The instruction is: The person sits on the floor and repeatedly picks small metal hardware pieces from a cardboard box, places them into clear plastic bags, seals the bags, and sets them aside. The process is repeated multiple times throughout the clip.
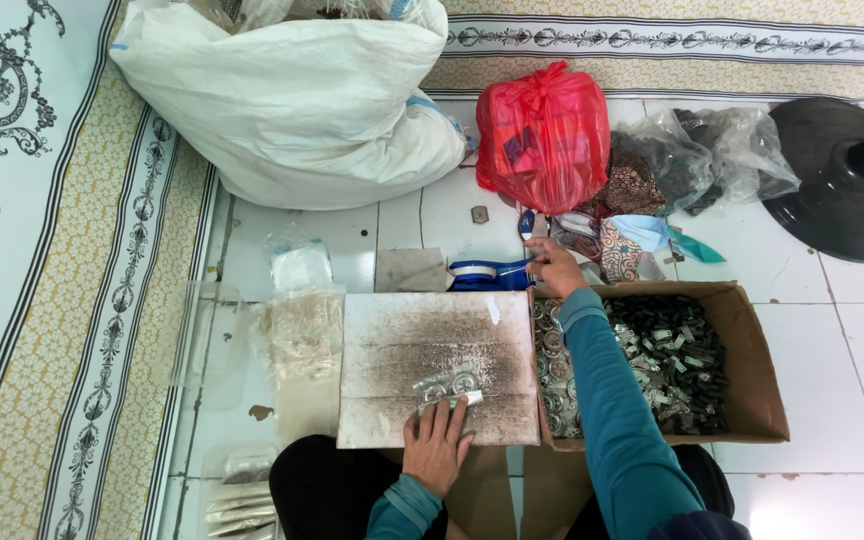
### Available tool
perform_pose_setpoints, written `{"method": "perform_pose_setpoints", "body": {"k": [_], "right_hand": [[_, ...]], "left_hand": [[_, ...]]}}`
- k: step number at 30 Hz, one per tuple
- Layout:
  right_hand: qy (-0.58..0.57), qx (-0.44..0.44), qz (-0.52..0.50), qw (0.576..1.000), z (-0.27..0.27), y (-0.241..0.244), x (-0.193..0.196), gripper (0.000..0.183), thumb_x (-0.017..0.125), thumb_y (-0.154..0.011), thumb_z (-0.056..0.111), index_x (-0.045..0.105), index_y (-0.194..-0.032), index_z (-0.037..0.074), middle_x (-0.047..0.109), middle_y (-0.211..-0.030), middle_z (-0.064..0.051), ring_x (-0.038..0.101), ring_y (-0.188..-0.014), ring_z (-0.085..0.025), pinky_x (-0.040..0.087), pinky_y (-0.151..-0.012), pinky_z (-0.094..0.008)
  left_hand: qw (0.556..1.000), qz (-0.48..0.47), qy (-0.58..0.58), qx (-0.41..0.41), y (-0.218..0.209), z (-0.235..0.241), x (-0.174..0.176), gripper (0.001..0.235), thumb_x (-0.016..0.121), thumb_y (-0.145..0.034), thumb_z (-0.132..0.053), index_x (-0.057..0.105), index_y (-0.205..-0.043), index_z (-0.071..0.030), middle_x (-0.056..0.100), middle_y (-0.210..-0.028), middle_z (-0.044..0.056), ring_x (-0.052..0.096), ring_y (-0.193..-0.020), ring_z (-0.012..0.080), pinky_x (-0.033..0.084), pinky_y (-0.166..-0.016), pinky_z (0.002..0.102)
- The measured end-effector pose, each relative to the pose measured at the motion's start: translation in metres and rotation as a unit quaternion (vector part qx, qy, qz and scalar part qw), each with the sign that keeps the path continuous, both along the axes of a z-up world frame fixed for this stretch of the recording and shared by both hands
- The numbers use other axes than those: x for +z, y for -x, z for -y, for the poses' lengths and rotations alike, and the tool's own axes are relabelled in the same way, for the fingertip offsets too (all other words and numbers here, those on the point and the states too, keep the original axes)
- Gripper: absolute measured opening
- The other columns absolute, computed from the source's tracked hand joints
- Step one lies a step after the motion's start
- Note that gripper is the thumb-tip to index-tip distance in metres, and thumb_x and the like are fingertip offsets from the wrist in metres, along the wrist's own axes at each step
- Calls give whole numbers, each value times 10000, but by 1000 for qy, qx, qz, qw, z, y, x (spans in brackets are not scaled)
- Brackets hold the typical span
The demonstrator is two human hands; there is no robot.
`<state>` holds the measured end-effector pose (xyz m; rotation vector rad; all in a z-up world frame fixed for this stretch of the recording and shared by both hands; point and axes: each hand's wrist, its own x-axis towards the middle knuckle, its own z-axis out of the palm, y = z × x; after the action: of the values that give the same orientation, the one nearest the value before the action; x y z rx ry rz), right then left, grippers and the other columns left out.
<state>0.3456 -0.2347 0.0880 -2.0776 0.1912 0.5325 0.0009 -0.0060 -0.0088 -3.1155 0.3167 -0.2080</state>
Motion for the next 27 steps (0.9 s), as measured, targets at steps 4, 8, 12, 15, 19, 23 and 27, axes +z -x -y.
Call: {"method": "perform_pose_setpoints", "body": {"k": [4,8,12,15,19,23,27], "right_hand": [[-13,-51,41,998,4,-8,-26,372,631,-950,0,592,-1256,207,548,-874,-63,545,-846,-186,559,-762,-318],[32,-85,60,994,13,-16,-48,426,474,-930,-59,550,-1265,192,604,-858,-102,631,-870,-247,528,-726,-396],[137,-88,88,983,16,-31,-85,500,401,-829,-92,545,-1216,189,680,-948,-217,638,-926,-402,474,-861,-495],[160,-96,35,982,11,-36,-86,516,393,-842,-112,574,-1224,183,657,-1069,-227,641,-992,-411,499,-883,-483],[182,-70,31,980,15,-51,-111,438,484,-867,-112,577,-1222,128,676,-1165,-261,646,-1099,-427,517,-951,-476],[259,-18,3,966,17,-63,-134,404,411,-925,-48,554,-1284,72,672,-1232,-245,648,-1138,-437,557,-930,-516],[238,-84,84,964,-12,-26,-48,418,440,-937,-139,585,-1273,64,686,-1113,-274,665,-1048,-445,596,-874,-545]], "left_hand": [[999,41,3,2,0,0,5,792,478,-989,-656,284,-1613,-207,522,-1397,67,508,-1215,262,426,-970,501],[1000,23,2,2,-1,0,5,808,472,-988,-665,259,-1619,-208,512,-1398,70,498,-1217,264,417,-973,497],[1000,17,12,2,-1,-1,7,791,472,-993,-652,266,-1617,-211,512,-1409,76,496,-1220,273,419,-965,498],[1000,21,17,-1,-1,-1,8,778,473,-1001,-634,272,-1615,-202,512,-1406,81,496,-1220,276,415,-957,499],[1000,17,4,2,0,-1,8,794,453,-998,-661,254,-1620,-208,509,-1403,74,496,-1218,270,420,-961,497],[999,37,15,0,-1,0,18,766,490,-996,-622,299,-1606,-200,523,-1382,68,503,-1202,271,424,-951,494],[1000,21,11,1,-1,-1,14,781,481,-997,-632,278,-1616,-202,517,-1400,73,501,-1216,273,415,-967,505]]}}
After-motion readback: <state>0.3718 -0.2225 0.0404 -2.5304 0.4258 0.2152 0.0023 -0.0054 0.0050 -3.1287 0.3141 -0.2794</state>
